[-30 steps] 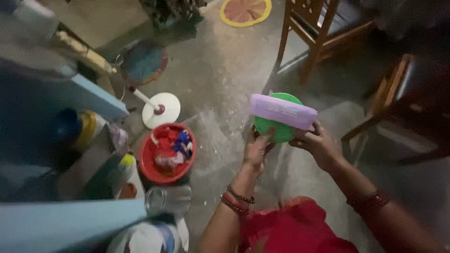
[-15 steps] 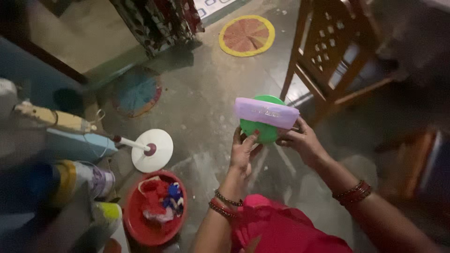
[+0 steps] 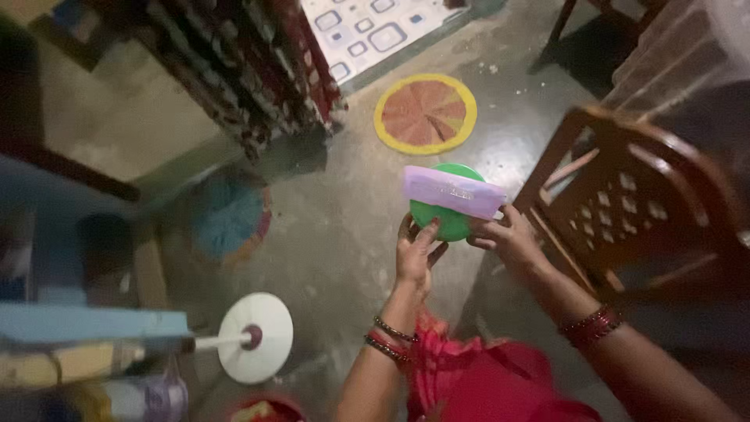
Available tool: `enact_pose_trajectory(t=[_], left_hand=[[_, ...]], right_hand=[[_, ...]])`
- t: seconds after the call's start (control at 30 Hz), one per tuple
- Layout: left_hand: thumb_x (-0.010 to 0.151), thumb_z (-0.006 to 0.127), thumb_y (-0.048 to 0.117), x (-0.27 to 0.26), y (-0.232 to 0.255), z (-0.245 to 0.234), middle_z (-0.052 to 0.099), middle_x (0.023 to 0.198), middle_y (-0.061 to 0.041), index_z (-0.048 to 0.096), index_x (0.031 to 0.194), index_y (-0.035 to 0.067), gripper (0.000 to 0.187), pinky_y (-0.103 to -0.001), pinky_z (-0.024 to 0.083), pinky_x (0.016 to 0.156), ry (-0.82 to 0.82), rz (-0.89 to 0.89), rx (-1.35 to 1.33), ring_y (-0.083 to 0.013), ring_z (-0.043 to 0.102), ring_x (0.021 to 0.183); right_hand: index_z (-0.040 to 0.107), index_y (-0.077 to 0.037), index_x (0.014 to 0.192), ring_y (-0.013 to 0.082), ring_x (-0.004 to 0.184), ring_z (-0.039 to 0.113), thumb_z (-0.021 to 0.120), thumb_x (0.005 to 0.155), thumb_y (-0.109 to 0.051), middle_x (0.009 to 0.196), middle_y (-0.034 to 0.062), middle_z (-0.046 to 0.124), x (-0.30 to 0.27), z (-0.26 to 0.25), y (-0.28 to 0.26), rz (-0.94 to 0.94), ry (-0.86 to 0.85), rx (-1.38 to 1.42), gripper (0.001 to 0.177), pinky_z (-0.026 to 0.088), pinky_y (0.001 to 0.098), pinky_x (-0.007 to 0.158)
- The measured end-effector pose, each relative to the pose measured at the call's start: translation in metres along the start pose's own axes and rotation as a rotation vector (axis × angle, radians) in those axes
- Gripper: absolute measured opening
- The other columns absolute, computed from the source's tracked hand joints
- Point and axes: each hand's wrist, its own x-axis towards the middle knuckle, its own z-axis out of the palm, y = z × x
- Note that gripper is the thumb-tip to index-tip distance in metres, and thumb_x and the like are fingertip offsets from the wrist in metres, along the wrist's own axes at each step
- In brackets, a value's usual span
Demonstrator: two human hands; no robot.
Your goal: The person folds clothes on a bed, then moves to the kitchen to cook vegetables in a pan on an induction cooktop. They stir the vegetables, add turmeric powder from a jar, and continue stirring until the dish is seasoned.
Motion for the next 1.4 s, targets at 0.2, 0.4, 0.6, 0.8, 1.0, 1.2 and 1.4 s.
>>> enact_pose_trajectory(t=[0.2, 0.4, 0.6, 0.8, 1.0, 1.2, 1.4], left_hand=[[0.088, 0.072, 0.020, 0.151, 0.048, 0.053, 0.043, 0.155, -0.002, 0.033, 0.154, 0.020, 0.076, -0.045, 0.048, 0.101, -0.013, 0.015, -0.030, -0.0215, 0.053, 0.128], [0.091, 0.069, 0.020, 0.275, 0.090, 0.096, 0.039, 0.158, -0.001, 0.031, 0.157, 0.019, 0.077, -0.041, 0.052, 0.095, -0.021, 0.007, 0.071, -0.0199, 0.059, 0.125], [0.087, 0.074, 0.016, 0.395, 0.093, 0.117, 0.048, 0.150, 0.000, 0.039, 0.153, 0.016, 0.075, -0.034, 0.051, 0.084, -0.027, -0.032, 0.093, -0.0135, 0.060, 0.118], [0.093, 0.078, 0.017, 0.518, 0.097, 0.161, 0.058, 0.118, -0.011, 0.055, 0.150, 0.007, 0.062, -0.029, 0.038, 0.067, -0.162, -0.094, 0.143, -0.0184, 0.046, 0.083], [0.088, 0.074, 0.022, 0.587, 0.134, 0.239, 0.055, 0.140, 0.001, 0.056, 0.141, 0.011, 0.057, -0.031, 0.054, 0.083, -0.245, -0.151, 0.357, -0.0111, 0.062, 0.109], [0.089, 0.071, 0.025, 0.636, 0.130, 0.321, 0.054, 0.149, -0.008, 0.057, 0.140, 0.013, 0.055, -0.034, 0.054, 0.089, -0.369, -0.212, 0.513, -0.0193, 0.059, 0.122], [0.088, 0.073, 0.023, 0.690, 0.090, 0.400, 0.055, 0.147, -0.007, 0.058, 0.137, 0.011, 0.052, -0.039, 0.053, 0.091, -0.435, -0.235, 0.436, -0.0222, 0.060, 0.122]], right_hand=[[0.039, -0.001, 0.145, 0.0310, 0.110, 0.068, 0.069, 0.087, -0.019, 0.126, 0.0206, 0.062, 0.163, -0.004, -0.027, -0.050, 0.075, 0.247, 0.067, 0.058, 0.0468, 0.096], [0.042, 0.000, 0.139, 0.0292, 0.099, 0.066, 0.070, 0.088, -0.017, 0.119, 0.0165, 0.062, 0.324, -0.002, -0.055, -0.050, 0.092, 0.392, 0.061, 0.058, 0.0461, 0.091], [0.042, -0.003, 0.140, 0.0284, 0.103, 0.066, 0.069, 0.089, -0.013, 0.123, 0.0168, 0.060, 0.440, -0.031, -0.075, -0.046, 0.098, 0.403, 0.060, 0.057, 0.0455, 0.092], [0.037, -0.006, 0.147, 0.0315, 0.111, 0.064, 0.063, 0.088, -0.007, 0.125, 0.0154, 0.060, 0.519, -0.123, -0.072, -0.128, 0.261, 0.445, 0.064, 0.056, 0.0468, 0.097], [0.052, -0.004, 0.137, 0.0311, 0.122, 0.056, 0.065, 0.088, -0.002, 0.129, 0.0135, 0.057, 0.536, -0.256, -0.073, -0.283, 0.594, 0.634, 0.050, 0.052, 0.0493, 0.106], [0.057, -0.004, 0.136, 0.0255, 0.134, 0.056, 0.076, 0.092, -0.010, 0.140, 0.0085, 0.059, 0.516, -0.413, -0.093, -0.310, 1.025, 0.942, 0.049, 0.040, 0.0416, 0.116], [0.056, 0.001, 0.146, 0.0314, 0.140, 0.048, 0.074, 0.092, -0.012, 0.152, 0.0170, 0.048, 0.495, -0.523, -0.123, -0.573, 1.195, 0.980, 0.058, 0.044, 0.0492, 0.119]])
